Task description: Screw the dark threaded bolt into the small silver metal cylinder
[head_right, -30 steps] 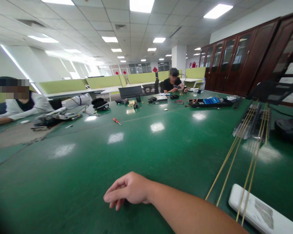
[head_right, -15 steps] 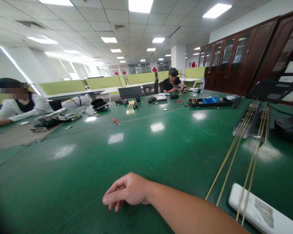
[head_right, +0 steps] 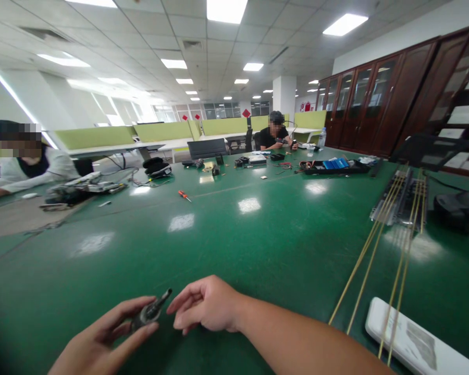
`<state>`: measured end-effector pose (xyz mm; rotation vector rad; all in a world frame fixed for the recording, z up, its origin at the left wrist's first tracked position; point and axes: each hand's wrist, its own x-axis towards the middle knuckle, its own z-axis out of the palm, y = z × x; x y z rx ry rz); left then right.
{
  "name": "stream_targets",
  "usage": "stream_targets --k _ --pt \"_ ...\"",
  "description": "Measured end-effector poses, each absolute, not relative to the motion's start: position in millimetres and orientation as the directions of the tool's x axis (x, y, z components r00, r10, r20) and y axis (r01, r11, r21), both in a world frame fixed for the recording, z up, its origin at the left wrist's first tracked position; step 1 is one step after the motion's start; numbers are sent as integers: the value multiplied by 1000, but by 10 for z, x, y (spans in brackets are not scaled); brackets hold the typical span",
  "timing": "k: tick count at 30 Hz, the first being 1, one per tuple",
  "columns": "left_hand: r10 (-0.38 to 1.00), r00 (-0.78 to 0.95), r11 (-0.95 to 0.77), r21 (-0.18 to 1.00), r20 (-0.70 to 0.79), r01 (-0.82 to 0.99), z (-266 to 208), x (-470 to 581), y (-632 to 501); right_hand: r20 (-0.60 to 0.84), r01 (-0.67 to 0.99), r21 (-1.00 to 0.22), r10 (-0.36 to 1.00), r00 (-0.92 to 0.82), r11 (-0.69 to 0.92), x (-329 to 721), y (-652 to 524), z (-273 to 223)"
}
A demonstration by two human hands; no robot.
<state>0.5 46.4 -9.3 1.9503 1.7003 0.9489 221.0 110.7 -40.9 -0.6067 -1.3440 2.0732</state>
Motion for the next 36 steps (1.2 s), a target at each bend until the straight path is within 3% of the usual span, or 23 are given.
stream_targets --k 2,7,13,17,23,36 --pt "972 63 -202 660 228 723 -96 126 563 -58 -242 -919 714 -697 -311 2217 1129 -407" --pt "910 139 -354 557 391 752 -240 127 564 -86 -180 -950 768 -634 -255 2234 1155 -393" --pt "885 202 -419 529 419 738 -308 90 550 -100 -63 -982 774 -625 -179 2209 1077 -400" --pt "893 149 -386 551 426 740 -347 103 562 -8 40 -999 842 -539 16 2193 999 -416" --pt "879 129 -399 561 458 725 -337 165 503 150 237 -923 849 -507 305 2222 957 -400" --pt "874 209 -447 558 438 699 -257 213 499 160 280 -892 827 -539 355 2240 942 -358"
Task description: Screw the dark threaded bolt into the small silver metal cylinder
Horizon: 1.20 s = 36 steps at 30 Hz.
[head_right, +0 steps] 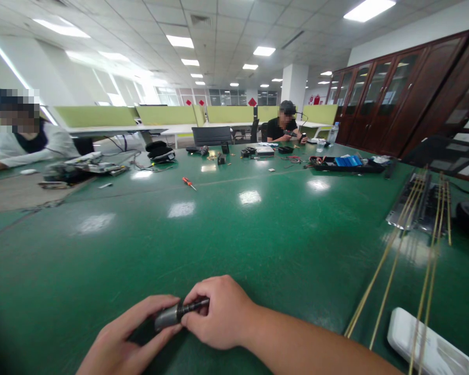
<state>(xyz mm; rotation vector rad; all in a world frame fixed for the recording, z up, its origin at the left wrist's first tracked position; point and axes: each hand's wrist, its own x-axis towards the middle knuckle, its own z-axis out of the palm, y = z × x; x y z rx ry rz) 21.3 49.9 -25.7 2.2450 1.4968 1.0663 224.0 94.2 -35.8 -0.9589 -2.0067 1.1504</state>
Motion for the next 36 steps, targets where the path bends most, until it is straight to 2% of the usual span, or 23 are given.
stream_targets --k 20,36 --pt "882 198 -435 576 428 692 -254 232 492 148 290 -898 848 -508 330 2243 921 -346" --pt "863 218 -463 542 456 702 -250 231 520 173 288 -888 841 -512 358 2242 905 -369"
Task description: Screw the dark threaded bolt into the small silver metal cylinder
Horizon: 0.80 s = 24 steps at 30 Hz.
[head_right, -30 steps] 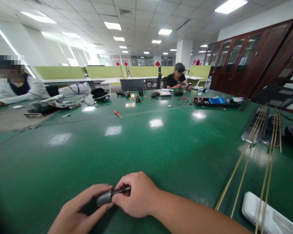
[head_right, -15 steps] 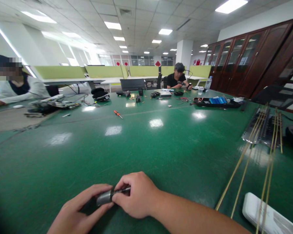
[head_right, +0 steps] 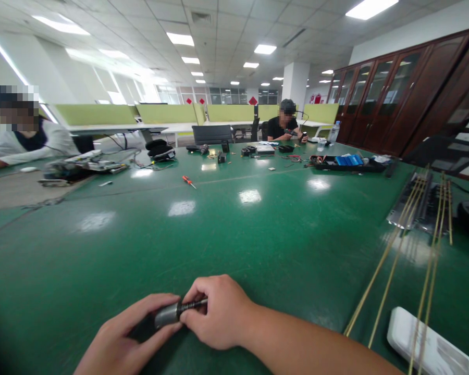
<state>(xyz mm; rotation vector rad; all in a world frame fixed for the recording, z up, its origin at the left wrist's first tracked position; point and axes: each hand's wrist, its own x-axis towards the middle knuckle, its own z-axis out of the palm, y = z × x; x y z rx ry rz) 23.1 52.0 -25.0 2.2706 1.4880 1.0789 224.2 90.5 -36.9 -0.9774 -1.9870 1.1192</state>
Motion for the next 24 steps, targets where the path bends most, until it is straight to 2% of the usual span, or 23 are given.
stream_targets --k 24 --pt "877 184 -433 565 444 702 -251 217 517 147 284 -901 846 -513 329 2233 918 -407"
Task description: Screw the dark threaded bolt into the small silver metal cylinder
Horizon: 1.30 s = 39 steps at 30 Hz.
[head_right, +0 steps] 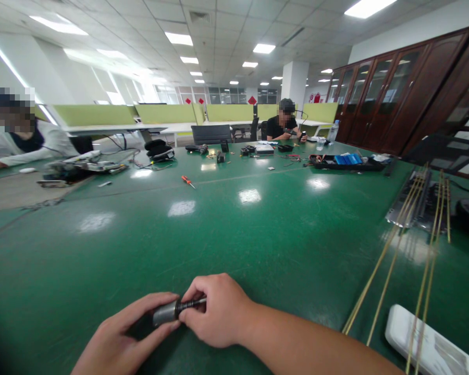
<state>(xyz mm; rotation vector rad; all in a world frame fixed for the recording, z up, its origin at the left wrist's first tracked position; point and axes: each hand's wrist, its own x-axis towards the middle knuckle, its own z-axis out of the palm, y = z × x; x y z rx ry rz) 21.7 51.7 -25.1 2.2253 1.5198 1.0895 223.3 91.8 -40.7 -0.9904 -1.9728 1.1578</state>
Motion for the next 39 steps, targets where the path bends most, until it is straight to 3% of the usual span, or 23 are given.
stream_targets --k 39 --pt "858 163 -431 510 487 744 -246 188 495 123 252 -925 853 -508 284 2238 915 -390"
